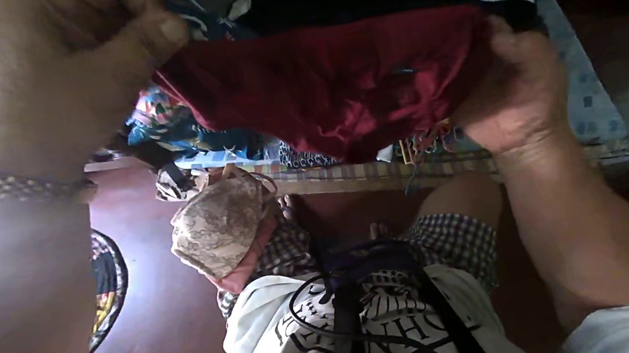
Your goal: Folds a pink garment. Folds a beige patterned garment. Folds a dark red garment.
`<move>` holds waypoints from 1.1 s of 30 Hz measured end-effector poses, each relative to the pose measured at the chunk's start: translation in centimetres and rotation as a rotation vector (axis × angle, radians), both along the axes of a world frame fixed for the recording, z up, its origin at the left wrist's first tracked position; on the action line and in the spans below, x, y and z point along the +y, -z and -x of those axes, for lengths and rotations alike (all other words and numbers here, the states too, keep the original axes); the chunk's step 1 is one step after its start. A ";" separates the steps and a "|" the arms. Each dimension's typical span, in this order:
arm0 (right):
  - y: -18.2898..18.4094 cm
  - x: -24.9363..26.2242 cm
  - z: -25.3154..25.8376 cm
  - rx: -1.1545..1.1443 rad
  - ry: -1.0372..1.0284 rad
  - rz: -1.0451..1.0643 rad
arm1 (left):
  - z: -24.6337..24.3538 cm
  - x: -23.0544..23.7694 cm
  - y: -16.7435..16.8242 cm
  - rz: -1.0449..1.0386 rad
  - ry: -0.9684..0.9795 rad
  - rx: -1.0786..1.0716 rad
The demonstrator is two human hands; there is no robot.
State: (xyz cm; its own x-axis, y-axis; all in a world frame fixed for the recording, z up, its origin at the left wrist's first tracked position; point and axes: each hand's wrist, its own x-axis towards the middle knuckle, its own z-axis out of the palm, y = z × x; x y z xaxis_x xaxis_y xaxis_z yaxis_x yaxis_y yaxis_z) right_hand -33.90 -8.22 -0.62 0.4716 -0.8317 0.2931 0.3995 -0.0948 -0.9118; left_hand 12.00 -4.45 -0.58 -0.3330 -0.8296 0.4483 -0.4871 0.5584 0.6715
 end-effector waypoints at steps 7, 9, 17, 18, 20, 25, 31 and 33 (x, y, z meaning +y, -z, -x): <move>-1.7 0.4 0.8 0.449 0.060 0.436 | 7.3 2.9 -5.5 0.021 -0.248 -0.182; -1.8 0.8 0.9 0.667 0.064 0.600 | 7.1 2.8 -5.2 0.084 -0.231 -0.272; -1.2 2.4 0.3 0.965 0.117 0.583 | 7.9 3.0 -3.9 0.087 -0.285 -0.525; -1.0 2.5 0.2 0.954 0.107 0.565 | 8.0 3.0 -3.9 0.061 -0.307 -0.539; -0.9 2.3 0.3 0.909 0.066 0.565 | 8.1 3.1 -3.7 0.025 -0.339 -0.556; -0.9 2.2 0.1 0.782 0.025 0.500 | 8.2 3.0 -3.4 -0.068 -0.432 -0.572; 1.0 2.9 -3.1 1.089 0.232 0.464 | 10.2 2.2 -0.9 -0.240 -0.596 -0.426; 2.4 2.5 -3.9 1.268 0.173 0.340 | 11.5 2.1 0.6 -0.310 -0.595 -0.223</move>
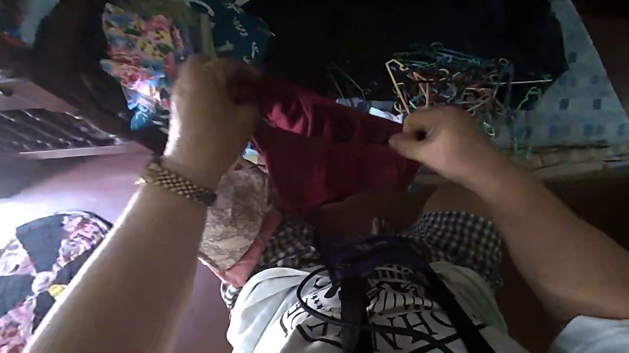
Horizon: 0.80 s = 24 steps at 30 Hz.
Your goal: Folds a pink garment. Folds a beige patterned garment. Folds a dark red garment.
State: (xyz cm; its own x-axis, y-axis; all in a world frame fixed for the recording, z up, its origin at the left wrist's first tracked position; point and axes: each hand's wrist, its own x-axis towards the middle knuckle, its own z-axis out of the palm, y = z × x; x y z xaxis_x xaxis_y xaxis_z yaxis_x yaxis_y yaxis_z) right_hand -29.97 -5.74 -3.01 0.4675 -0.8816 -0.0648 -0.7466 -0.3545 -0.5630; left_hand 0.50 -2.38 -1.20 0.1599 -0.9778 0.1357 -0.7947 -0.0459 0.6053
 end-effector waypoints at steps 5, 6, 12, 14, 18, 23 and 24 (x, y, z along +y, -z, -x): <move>7.7 -1.6 -1.5 0.080 0.187 -0.298 | 5.8 -0.2 3.3 0.054 -0.197 1.356; 9.6 -1.6 -1.8 0.095 0.212 -0.348 | 7.1 -0.2 3.4 0.027 -0.252 1.550; 17.0 0.0 -2.2 -0.372 0.369 -0.873 | 9.0 0.6 2.9 0.072 0.332 1.931; 16.1 0.2 -2.0 -0.661 0.402 -1.055 | 7.4 0.8 3.7 0.112 0.408 1.870; 11.4 0.2 -0.3 -1.269 0.288 -1.115 | 6.5 3.6 7.2 -0.219 0.103 1.506; 2.4 0.1 -1.3 -1.831 -0.072 -0.807 | 9.2 4.1 10.0 -0.524 -0.023 0.946; 0.8 0.9 -1.5 -1.867 -0.141 -0.788 | 9.7 4.3 9.8 -0.525 0.022 0.807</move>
